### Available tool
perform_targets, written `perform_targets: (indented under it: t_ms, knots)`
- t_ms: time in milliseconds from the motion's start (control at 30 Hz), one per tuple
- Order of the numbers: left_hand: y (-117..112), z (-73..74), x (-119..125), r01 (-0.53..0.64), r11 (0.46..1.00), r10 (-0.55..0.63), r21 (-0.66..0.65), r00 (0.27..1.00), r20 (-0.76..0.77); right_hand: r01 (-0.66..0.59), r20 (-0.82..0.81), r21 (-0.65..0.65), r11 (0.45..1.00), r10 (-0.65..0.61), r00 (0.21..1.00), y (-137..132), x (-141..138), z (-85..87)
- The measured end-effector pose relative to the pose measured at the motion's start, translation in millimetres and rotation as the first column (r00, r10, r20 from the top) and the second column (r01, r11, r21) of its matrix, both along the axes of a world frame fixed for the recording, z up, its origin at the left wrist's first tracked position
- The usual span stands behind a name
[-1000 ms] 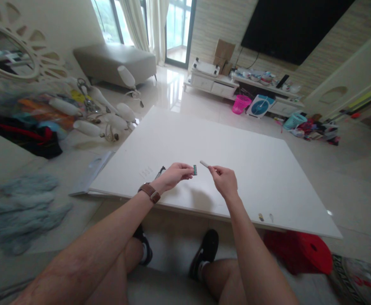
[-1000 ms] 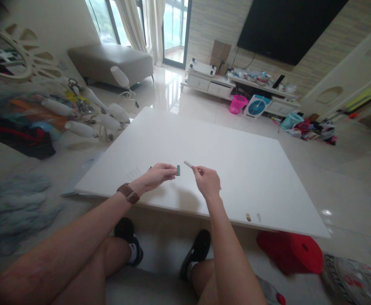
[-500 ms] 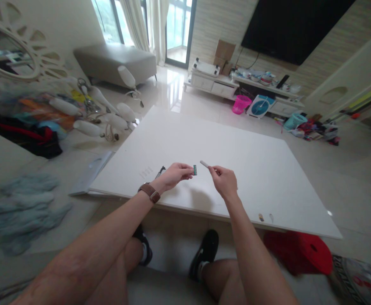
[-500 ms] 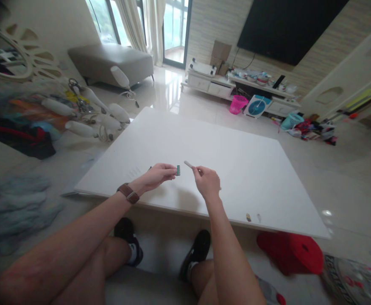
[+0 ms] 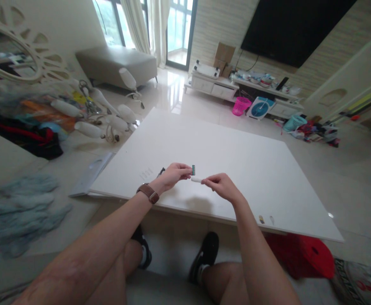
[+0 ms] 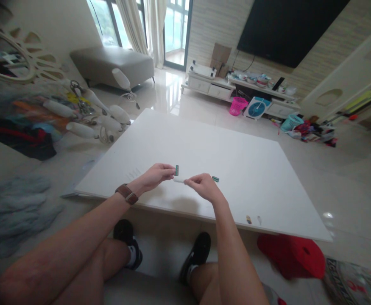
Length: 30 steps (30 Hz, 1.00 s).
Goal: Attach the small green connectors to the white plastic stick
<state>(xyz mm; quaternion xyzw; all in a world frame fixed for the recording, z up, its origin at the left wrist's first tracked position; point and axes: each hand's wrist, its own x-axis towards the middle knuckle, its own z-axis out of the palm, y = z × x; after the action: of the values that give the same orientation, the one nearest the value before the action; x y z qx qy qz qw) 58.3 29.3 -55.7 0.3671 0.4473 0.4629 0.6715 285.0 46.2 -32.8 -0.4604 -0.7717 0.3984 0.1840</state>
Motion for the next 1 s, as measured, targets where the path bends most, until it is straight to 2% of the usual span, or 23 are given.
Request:
perform_targets:
  t_ms: [67, 167, 200, 267, 333, 400, 467, 500, 533, 600, 633, 667, 700, 733, 767, 800, 867, 900, 1000]
  knots:
    - [0, 0.0, 0, -0.001, 1.000, 0.001, -0.011, 1.000, -0.009, -0.016, -0.012, -0.028, 0.999, 0.016, 1.000, -1, -1, 0.1]
    - [0, -1.4, 0, 0.000, 1.000, 0.000, -0.021, 1.000, -0.002, 0.145, -0.071, 0.061, 0.988, -0.140, 0.988, -2, -3, -0.1]
    - [1, -2.1, 0, -0.009, 1.000, 0.009, -0.021, 1.000, -0.001, 0.148, -0.058, 0.068, 0.987, -0.144, 0.988, -2, -4, 0.0]
    - [2, -3.2, -1, -0.032, 0.999, 0.032, -0.019, 0.999, -0.001, 0.031, 0.001, -0.006, 1.000, -0.031, 1.000, -4, -5, 0.3]
    - [4, -2.8, -4, -0.052, 0.998, 0.053, -0.026, 0.999, 0.007, -0.083, -0.013, -0.108, 0.991, 0.082, 0.997, -5, -4, 1.3]
    - [8, -0.1, -11, -0.086, 0.995, 0.087, -0.039, 0.996, 0.026, -0.061, -0.117, -0.126, 0.990, 0.046, 0.992, -4, -2, 3.1]
    - [12, 4.0, -22, -0.147, 0.988, 0.149, -0.041, 0.988, 0.047, 0.100, -0.283, -0.072, 0.992, -0.116, 0.952, -2, -1, 5.5]
    - [14, 6.1, -28, -0.189, 0.981, 0.191, -0.036, 0.980, 0.058, 0.211, -0.388, -0.038, 0.977, -0.209, 0.898, 0, -1, 6.4]
    - [16, 7.9, -33, -0.235, 0.972, 0.236, -0.027, 0.969, 0.071, 0.342, -0.502, 0.000, 0.940, -0.296, 0.813, 2, -2, 6.8]
    - [18, 10.6, -43, -0.321, 0.947, 0.320, -0.014, 0.942, 0.099, 0.588, -0.693, 0.050, 0.807, -0.396, 0.603, 4, -9, 4.0]
    - [18, 11.5, -46, -0.356, 0.934, 0.355, -0.011, 0.928, 0.111, 0.644, -0.722, 0.067, 0.762, -0.408, 0.558, 4, -14, -0.1]
    - [19, 12.2, -48, -0.383, 0.924, 0.381, -0.010, 0.917, 0.120, 0.641, -0.695, 0.092, 0.762, -0.412, 0.590, 2, -21, -6.4]
    - [18, 12.9, -49, -0.400, 0.916, 0.399, -0.012, 0.909, 0.124, 0.571, -0.605, 0.110, 0.813, -0.401, 0.688, -1, -28, -14.8]
    - [18, 13.5, -48, -0.411, 0.912, 0.409, -0.015, 0.904, 0.125, 0.433, -0.442, 0.112, 0.894, -0.346, 0.828, -5, -36, -25.0]
    - [18, 14.2, -47, -0.417, 0.909, 0.416, -0.022, 0.901, 0.123, 0.271, -0.254, 0.080, 0.959, -0.243, 0.936, -10, -44, -36.3]
    - [17, 14.9, -45, -0.418, 0.908, 0.418, -0.029, 0.900, 0.122, 0.147, -0.107, 0.034, 0.989, -0.143, 0.984, -15, -51, -48.0]
    - [17, 15.9, -41, -0.412, 0.910, 0.415, -0.046, 0.901, 0.127, -0.030, 0.086, -0.007, 1.000, 0.030, 0.996, -22, -63, -69.4]
    - [16, 16.1, -40, -0.406, 0.913, 0.409, -0.051, 0.903, 0.133, -0.066, 0.130, -0.017, 0.998, 0.068, 0.989, -25, -68, -77.8]
    - [17, 15.7, -39, -0.383, 0.923, 0.384, -0.040, 0.912, 0.145, -0.064, 0.157, -0.010, 0.998, 0.064, 0.986, -32, -77, -89.2]
